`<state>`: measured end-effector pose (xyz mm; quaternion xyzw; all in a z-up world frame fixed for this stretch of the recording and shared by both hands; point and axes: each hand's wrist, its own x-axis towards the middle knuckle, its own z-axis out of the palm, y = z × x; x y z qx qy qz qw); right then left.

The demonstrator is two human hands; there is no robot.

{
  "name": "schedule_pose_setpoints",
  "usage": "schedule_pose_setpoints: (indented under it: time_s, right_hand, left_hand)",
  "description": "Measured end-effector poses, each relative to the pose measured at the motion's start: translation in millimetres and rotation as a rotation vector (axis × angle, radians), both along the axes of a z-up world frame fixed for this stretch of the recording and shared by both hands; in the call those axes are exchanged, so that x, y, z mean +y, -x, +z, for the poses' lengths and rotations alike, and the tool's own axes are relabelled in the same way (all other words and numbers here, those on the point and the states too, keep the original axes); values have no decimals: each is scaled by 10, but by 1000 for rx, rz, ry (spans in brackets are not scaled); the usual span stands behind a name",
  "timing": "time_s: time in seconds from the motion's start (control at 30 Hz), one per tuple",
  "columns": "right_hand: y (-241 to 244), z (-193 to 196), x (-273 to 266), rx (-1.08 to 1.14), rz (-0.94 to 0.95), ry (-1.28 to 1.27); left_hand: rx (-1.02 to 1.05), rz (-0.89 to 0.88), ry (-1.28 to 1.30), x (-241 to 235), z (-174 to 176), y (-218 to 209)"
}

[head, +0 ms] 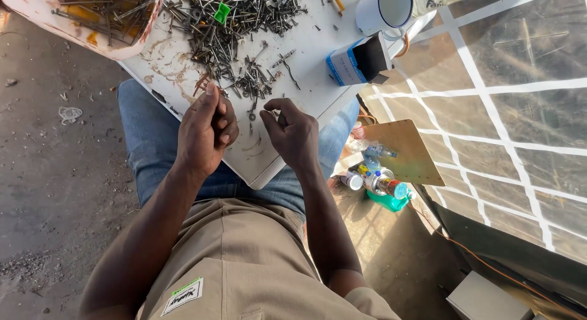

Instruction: The person sits with a white surface on their lap and sorts through a pile of mixed metal fasteners, including nails and screws. They pick up individual items, examine them, and place them into a white container or back onto the pile.

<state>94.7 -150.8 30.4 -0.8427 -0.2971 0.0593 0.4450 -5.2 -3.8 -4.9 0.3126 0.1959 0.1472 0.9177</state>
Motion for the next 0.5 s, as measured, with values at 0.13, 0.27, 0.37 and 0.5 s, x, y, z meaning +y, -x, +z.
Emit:
schedule_pose_setpoints:
  time_s: [0.13, 0.27, 0.37, 0.5]
  right_hand:
    - [-16, -24, 103, 12, 108, 2]
    - [-79, -25, 136, -44, 130, 46]
    - [-92, 7, 127, -77, 145, 88]
    - [-87, 22, 108, -149, 182, 157]
  left_hand:
    - [-2, 19, -12, -3, 19, -15]
    - [-15, 30, -5, -3, -16, -2]
    - [-22, 33, 1, 0, -41, 11]
    - [-26, 23, 1, 10, -37, -14]
